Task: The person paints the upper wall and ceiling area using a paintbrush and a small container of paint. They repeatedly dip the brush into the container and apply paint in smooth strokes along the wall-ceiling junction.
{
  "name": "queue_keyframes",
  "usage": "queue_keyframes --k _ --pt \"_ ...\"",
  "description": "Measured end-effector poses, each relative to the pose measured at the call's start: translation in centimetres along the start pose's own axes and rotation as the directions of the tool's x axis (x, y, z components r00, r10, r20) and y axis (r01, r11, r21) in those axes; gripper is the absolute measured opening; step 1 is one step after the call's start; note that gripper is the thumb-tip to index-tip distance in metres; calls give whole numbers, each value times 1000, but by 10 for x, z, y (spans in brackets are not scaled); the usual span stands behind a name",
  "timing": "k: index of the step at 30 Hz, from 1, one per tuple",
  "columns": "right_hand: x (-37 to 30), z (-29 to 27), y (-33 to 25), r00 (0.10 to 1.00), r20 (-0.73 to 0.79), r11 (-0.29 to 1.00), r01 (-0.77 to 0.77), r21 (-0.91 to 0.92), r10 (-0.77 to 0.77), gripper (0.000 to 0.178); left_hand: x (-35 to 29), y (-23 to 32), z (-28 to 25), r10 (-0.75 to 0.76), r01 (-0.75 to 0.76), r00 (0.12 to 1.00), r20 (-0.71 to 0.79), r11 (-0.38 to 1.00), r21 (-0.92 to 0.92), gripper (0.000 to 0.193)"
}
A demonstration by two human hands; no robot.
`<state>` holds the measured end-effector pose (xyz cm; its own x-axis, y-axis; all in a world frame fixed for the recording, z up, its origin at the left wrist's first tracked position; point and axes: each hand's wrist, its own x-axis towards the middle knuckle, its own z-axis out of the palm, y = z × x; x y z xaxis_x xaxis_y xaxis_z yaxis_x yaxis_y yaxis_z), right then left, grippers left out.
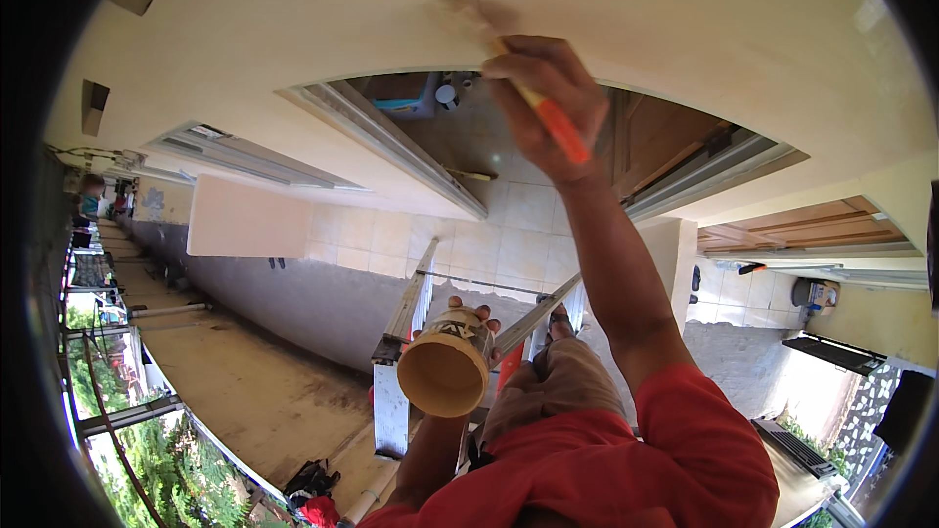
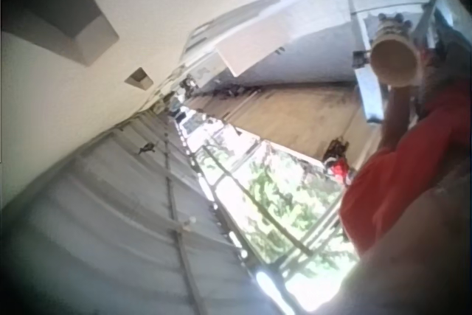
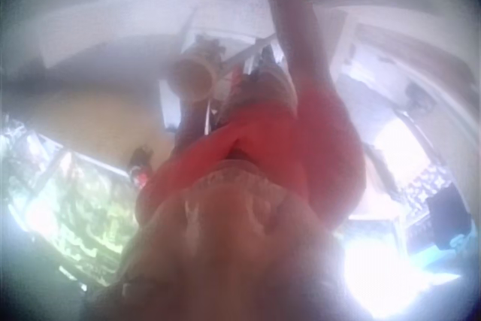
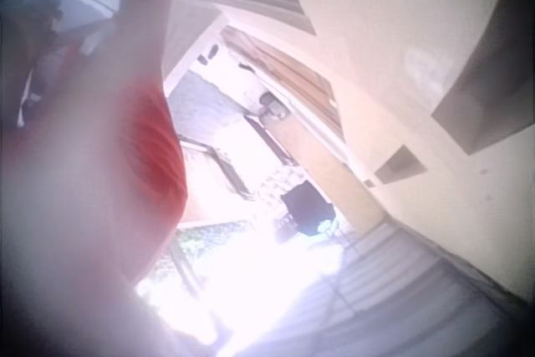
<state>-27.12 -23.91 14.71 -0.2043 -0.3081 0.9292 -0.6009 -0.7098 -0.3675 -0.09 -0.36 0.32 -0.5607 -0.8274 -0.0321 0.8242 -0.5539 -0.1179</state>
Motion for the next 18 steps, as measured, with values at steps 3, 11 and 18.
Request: queue_keyframes --k 3,11,18 --pt "-5 -56 -12 980 -195 974 -89 -209 48 26 -7 1 -6 15 -17 999 -52 999 -37 75" --pt "5 -30 -52 998 -39 997 -52 -50 50 23 -2 3 -8 6 -6 999 -50 1000 15 78" --pt "19 -54 -7 988 -156 988 -19 -156 -5 27 1 -3 -3 7 -7 1000 -4 1000 24 79"
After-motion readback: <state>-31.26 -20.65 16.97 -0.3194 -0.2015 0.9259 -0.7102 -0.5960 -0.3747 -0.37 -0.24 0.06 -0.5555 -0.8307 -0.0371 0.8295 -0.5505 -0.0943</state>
